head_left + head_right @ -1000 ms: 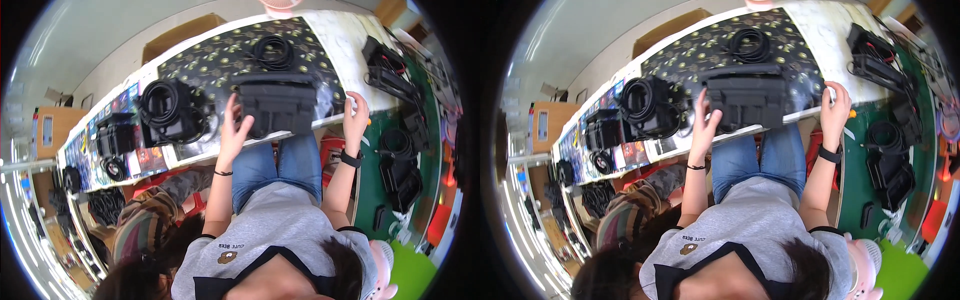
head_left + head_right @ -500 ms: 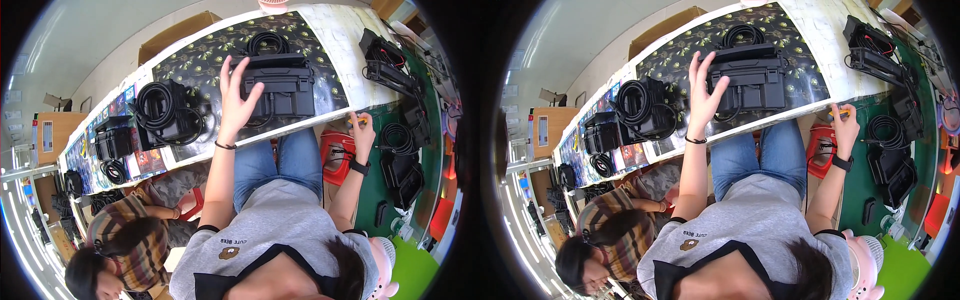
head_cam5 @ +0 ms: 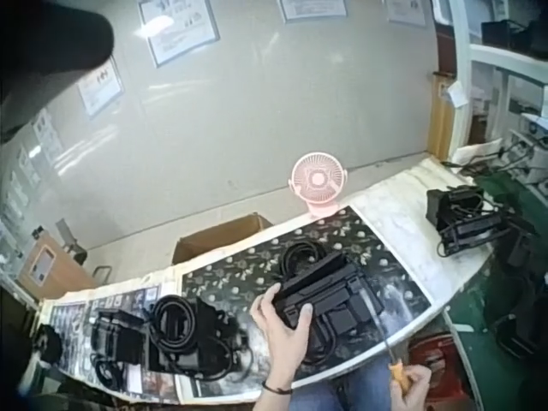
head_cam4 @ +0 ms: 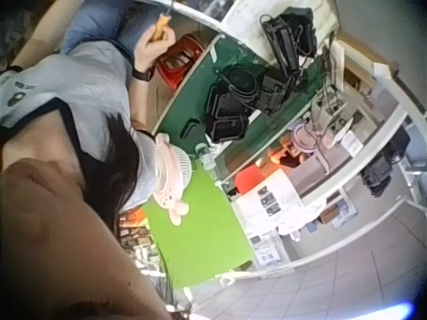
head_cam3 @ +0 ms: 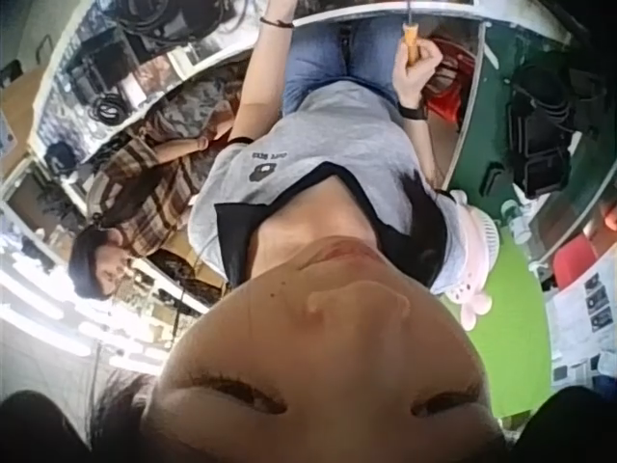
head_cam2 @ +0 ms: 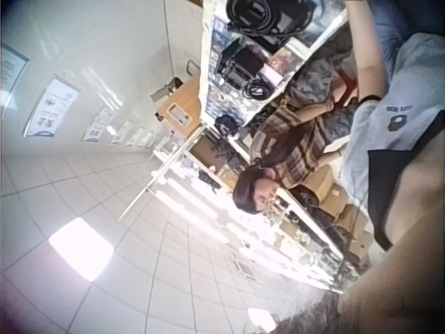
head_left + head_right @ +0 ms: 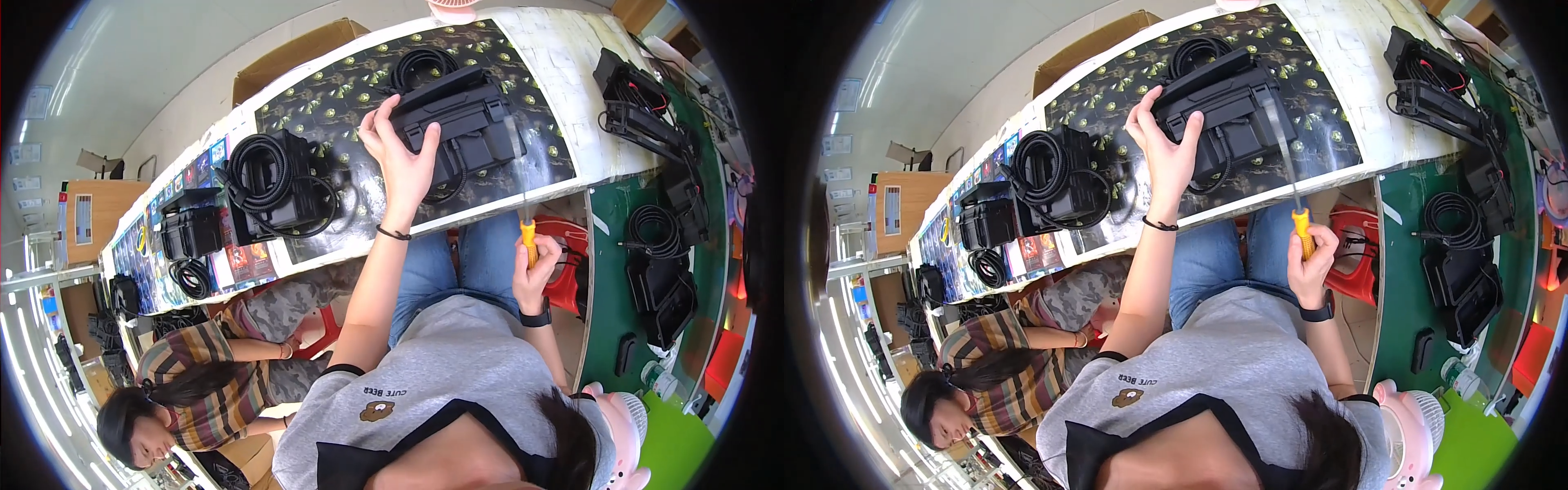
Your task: Assembling a plastic equipment box and cleaning it with a cloth.
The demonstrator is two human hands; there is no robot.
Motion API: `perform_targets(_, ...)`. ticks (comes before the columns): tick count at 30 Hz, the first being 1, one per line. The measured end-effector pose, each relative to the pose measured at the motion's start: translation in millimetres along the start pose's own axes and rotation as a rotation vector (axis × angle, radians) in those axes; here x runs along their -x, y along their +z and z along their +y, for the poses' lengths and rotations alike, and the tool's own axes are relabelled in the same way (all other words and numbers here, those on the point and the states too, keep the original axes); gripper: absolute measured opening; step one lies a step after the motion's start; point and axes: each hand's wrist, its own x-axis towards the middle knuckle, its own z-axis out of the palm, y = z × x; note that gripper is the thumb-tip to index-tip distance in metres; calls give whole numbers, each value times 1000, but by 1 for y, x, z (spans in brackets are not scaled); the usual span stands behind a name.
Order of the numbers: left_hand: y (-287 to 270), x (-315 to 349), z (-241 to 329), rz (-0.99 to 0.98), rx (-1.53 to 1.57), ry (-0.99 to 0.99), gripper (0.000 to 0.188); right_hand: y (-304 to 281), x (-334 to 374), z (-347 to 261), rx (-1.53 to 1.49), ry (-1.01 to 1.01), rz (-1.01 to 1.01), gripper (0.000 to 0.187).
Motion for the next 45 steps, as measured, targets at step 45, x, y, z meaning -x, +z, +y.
perform_targets(45,-1,2,-8,27,40,15,68,-12,-25,-70,85,421,-254,35)
